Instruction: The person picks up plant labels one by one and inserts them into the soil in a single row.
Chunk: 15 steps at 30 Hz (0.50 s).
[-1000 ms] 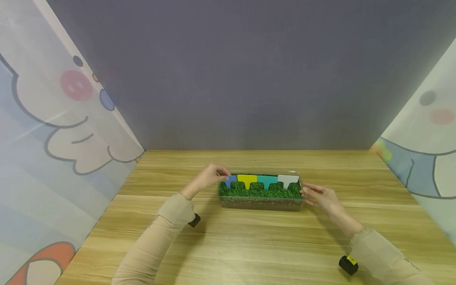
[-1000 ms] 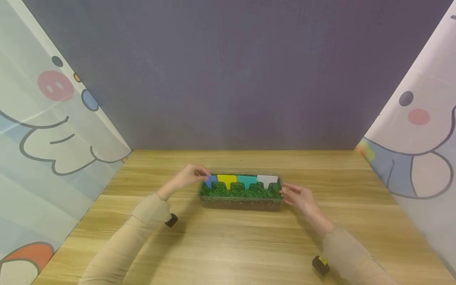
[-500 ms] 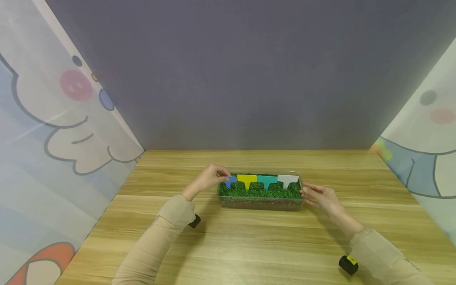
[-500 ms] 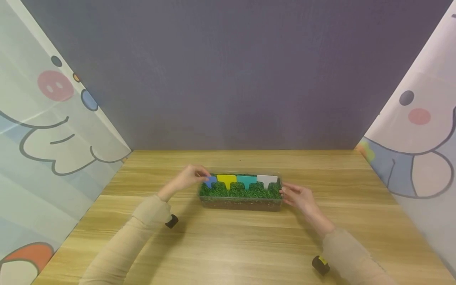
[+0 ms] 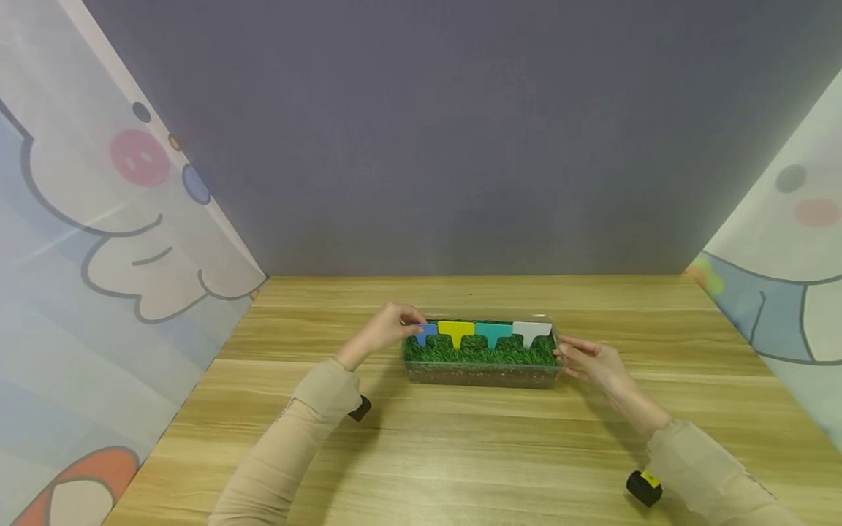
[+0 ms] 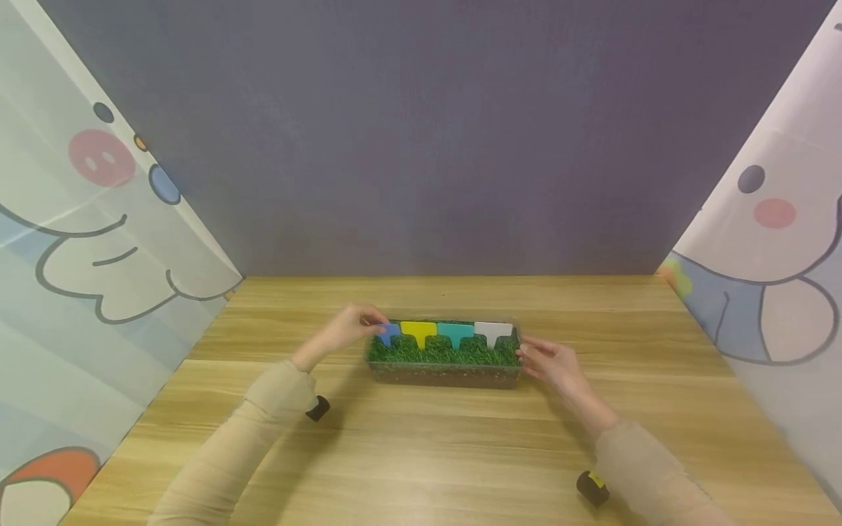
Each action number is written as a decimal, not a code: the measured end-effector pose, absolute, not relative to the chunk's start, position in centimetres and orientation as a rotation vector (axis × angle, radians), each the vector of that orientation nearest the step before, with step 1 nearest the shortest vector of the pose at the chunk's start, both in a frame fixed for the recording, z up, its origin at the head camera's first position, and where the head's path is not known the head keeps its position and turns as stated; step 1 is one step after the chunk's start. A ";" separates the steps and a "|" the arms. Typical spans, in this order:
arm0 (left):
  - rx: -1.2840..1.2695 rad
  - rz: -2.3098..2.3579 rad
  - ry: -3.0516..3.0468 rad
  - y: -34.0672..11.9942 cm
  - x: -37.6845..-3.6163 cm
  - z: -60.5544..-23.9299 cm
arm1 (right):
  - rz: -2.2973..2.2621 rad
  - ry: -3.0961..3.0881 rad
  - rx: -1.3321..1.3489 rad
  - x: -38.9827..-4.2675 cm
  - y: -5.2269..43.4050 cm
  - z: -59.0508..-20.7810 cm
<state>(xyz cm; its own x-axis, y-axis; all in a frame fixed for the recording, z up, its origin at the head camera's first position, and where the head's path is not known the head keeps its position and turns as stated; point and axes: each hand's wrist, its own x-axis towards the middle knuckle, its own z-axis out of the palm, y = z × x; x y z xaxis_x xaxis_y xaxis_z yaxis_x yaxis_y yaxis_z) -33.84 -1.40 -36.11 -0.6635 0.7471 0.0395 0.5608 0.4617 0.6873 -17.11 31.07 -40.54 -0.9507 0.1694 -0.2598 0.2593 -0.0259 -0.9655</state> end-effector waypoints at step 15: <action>1.065 1.006 2.474 -1.2 -33.6 -36.1 | -1.966 2.381 0.423 -17.3 30.9 -40.7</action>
<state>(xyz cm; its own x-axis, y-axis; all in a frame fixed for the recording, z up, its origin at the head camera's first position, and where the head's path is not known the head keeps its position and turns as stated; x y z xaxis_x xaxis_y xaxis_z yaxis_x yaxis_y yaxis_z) -33.60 -1.20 -36.11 -0.6951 0.7184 0.0280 0.5340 0.4898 0.6892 -17.26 30.92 -40.66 -0.9629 0.1912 -0.1903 0.2230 0.1673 -0.9603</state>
